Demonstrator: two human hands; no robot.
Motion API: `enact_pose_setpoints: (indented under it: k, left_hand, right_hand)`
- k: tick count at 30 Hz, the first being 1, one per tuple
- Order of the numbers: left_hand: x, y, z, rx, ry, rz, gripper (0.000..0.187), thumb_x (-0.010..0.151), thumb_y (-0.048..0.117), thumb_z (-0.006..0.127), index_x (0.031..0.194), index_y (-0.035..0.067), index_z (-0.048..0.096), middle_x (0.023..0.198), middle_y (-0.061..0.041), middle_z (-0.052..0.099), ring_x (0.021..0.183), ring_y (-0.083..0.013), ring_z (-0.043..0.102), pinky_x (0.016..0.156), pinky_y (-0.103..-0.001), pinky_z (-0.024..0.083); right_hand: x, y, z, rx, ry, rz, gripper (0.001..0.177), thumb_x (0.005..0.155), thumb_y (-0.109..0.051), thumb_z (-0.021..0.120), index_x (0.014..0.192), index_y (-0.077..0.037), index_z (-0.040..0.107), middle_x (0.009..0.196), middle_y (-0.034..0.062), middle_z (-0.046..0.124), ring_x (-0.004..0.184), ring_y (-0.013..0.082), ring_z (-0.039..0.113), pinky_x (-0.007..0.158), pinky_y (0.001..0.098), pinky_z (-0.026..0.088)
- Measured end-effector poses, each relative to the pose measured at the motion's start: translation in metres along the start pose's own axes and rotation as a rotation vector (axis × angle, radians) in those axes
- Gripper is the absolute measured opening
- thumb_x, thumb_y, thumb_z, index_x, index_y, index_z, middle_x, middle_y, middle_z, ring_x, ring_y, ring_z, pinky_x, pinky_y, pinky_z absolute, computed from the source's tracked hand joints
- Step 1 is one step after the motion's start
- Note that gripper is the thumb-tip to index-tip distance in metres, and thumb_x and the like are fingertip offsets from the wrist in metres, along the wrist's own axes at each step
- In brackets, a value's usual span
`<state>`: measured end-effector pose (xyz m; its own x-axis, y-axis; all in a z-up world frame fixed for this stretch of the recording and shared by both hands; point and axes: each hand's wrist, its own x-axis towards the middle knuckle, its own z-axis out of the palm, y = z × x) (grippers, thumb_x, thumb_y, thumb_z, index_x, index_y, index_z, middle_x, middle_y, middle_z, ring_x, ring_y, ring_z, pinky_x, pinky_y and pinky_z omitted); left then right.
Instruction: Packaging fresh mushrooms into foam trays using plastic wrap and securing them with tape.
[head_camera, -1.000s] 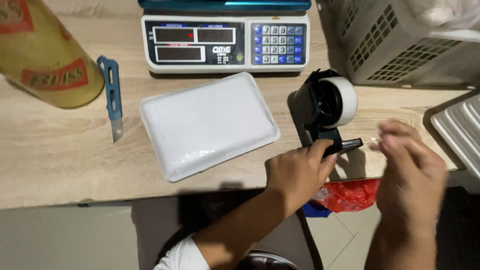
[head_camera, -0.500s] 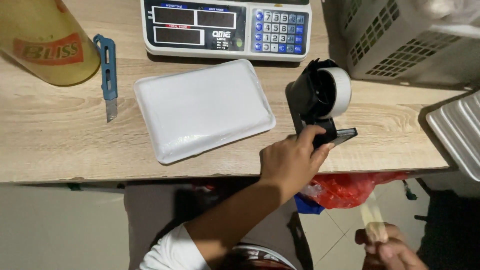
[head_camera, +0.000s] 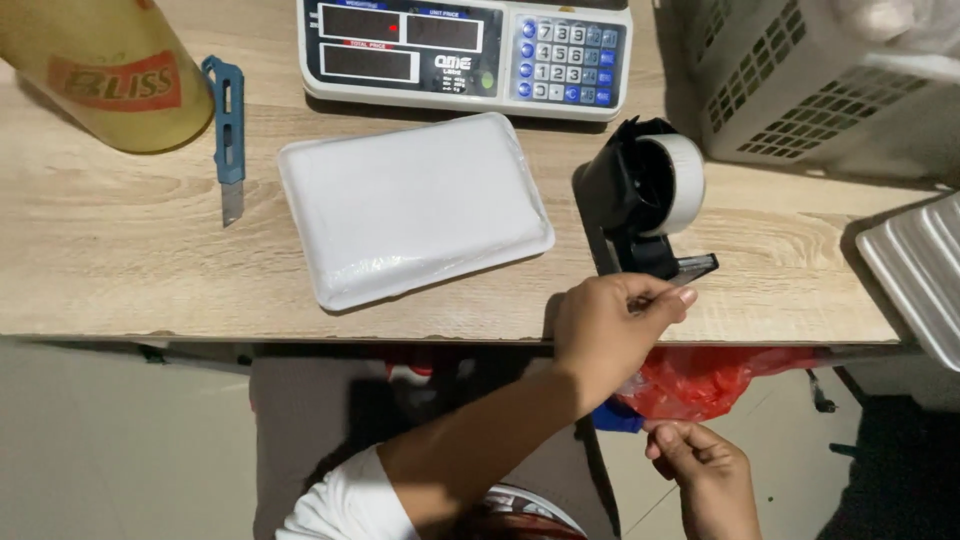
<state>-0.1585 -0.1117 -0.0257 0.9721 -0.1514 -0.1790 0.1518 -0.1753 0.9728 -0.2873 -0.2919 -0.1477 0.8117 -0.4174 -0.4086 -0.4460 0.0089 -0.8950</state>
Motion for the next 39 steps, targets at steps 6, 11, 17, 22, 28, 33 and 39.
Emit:
enact_pose_setpoints:
  k: [6,11,17,22,28,33,39]
  left_hand:
    - [0.012,-0.031,0.019,0.187,0.156,0.164,0.024,0.09,0.049,0.062,0.088,0.031,0.077,0.073,0.01,0.076,0.065,-0.0147,0.071,0.066,-0.034,0.049]
    - [0.005,-0.041,0.022,0.262,0.153,0.24,0.018,0.093,0.04,0.06,0.091,0.031,0.076,0.08,0.01,0.078,0.073,-0.0218,0.076,0.072,-0.044,0.048]
    - [-0.019,-0.037,-0.041,0.168,0.427,1.021,0.01,0.1,0.024,0.074,0.101,0.015,0.078,0.092,0.001,0.08,0.075,-0.0157,0.074,0.064,-0.028,0.052]
    - [-0.033,0.001,-0.148,0.33,0.736,1.039,0.004,0.097,0.019,0.069,0.099,0.015,0.07,0.089,-0.002,0.075,0.091,-0.0196,0.068,0.096,-0.043,0.035]
    - [-0.008,-0.015,-0.262,0.186,0.766,0.471,0.013,0.089,0.035,0.075,0.094,0.024,0.08,0.106,0.005,0.047,0.113,-0.0128,0.052,0.079,-0.026,0.053]
    - [0.019,-0.033,-0.293,0.211,0.694,0.385,0.017,0.087,0.039,0.075,0.092,0.025,0.082,0.107,0.004,0.049,0.112,-0.0104,0.057,0.091,-0.029,0.048]
    - [0.032,-0.044,-0.301,0.184,0.671,0.297,0.016,0.086,0.04,0.076,0.09,0.025,0.082,0.107,0.005,0.051,0.11,-0.0069,0.058,0.084,-0.024,0.049]
  right_hand:
    - [-0.004,-0.001,0.009,0.032,0.008,-0.058,0.022,0.1,-0.007,0.066,0.098,0.014,0.075,0.084,0.022,0.07,0.067,0.0244,0.047,0.059,0.0361,0.036]
    - [-0.003,0.012,0.012,-0.001,0.032,-0.018,0.021,0.1,-0.004,0.067,0.101,0.017,0.073,0.088,0.0277,0.072,0.065,0.0276,0.044,0.058,0.0388,0.037]
    - [0.005,0.004,0.032,-0.068,-0.122,-0.119,0.027,0.096,-0.008,0.068,0.092,0.016,0.079,0.068,0.0221,0.066,0.057,0.025,0.042,0.055,0.0341,0.033]
    - [-0.045,-0.089,0.111,-0.041,-0.721,-0.3,0.022,0.09,-0.01,0.071,0.095,0.007,0.085,0.081,0.0179,0.084,0.08,0.0225,0.075,0.081,0.0314,0.054]
    - [-0.067,-0.157,0.196,0.097,-1.075,0.157,0.049,0.089,-0.003,0.063,0.137,0.004,0.064,0.068,0.0301,0.074,0.035,0.0124,0.039,0.034,0.0196,0.025]
    - [-0.057,-0.164,0.222,0.2,-1.099,0.311,0.049,0.092,-0.005,0.056,0.14,0.005,0.062,0.054,0.0209,0.055,0.037,0.012,0.036,0.032,0.0202,0.017]
    - [-0.059,-0.177,0.233,0.33,-1.12,0.412,0.051,0.09,0.005,0.05,0.14,0.012,0.058,0.037,0.0124,0.042,0.034,0.0168,0.033,0.027,0.0214,0.012]
